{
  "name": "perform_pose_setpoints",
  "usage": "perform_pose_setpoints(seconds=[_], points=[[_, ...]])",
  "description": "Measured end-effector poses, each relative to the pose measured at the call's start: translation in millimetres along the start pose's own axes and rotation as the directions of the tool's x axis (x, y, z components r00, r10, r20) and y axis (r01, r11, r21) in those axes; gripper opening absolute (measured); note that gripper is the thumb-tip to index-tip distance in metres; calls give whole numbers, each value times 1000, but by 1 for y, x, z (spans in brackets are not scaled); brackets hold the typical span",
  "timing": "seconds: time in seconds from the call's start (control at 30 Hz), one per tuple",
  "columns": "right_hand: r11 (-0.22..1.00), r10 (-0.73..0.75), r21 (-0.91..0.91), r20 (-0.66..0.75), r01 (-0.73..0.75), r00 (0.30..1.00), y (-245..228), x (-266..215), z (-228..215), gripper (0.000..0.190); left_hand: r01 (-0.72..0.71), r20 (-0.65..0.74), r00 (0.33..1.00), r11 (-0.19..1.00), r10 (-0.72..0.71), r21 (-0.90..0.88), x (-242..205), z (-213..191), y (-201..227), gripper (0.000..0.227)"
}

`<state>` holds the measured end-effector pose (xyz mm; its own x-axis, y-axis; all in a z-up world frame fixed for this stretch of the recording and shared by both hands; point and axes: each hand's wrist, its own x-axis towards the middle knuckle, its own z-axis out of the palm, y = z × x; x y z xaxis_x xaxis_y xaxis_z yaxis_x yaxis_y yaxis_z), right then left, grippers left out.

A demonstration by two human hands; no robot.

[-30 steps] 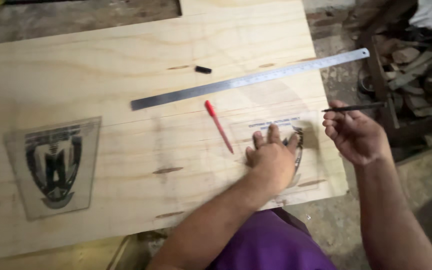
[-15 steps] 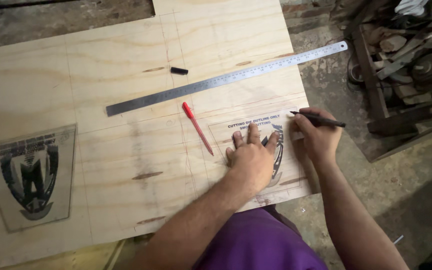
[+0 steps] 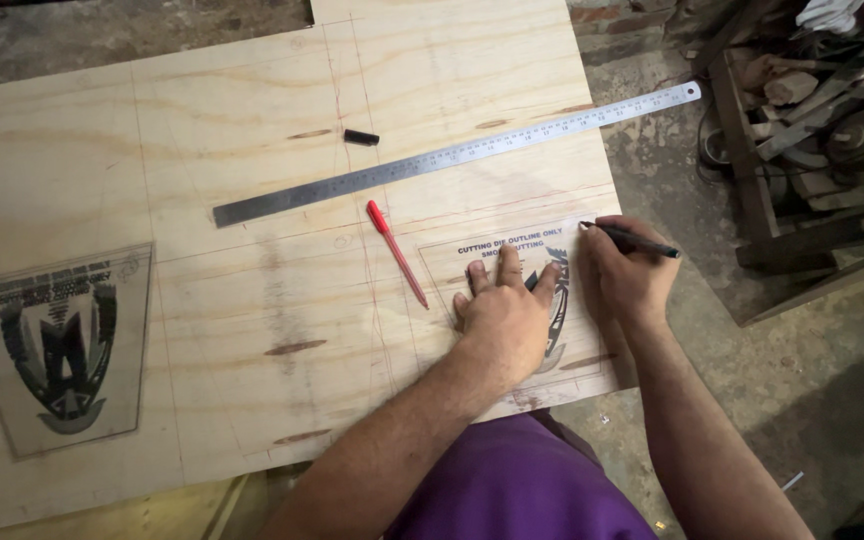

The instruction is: The person places a plastic template onto a sheet of plywood and traces its outline with a red pen using a metal ruler for alignment. They then measure distances across the wood with the ruler and draw straight marking lines.

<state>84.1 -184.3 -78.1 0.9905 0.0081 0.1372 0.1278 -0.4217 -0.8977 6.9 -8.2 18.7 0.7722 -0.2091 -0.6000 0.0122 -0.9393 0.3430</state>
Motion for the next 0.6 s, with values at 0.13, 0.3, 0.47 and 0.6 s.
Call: perform_pose_setpoints(seconds=[0.13, 0.3, 0.47, 0.6], points=[[999, -42, -15, 9, 42, 999, 2, -1, -2, 15, -5, -13, 1000, 1000, 5, 8, 1, 1, 0, 78], [999, 9, 37, 12, -9, 1000, 5, 0, -1, 15, -8, 12, 1000, 999, 8, 39, 3, 1, 0, 82], [1000, -21, 16, 17, 21, 1000, 5, -1, -3, 16, -2, -26, 1000, 1000, 2, 14, 3, 5, -1, 76], [996, 71, 63, 1, -70, 998, 5, -1, -1, 17, 7, -29, 1000, 1000, -7, -9, 4, 6, 0, 74]])
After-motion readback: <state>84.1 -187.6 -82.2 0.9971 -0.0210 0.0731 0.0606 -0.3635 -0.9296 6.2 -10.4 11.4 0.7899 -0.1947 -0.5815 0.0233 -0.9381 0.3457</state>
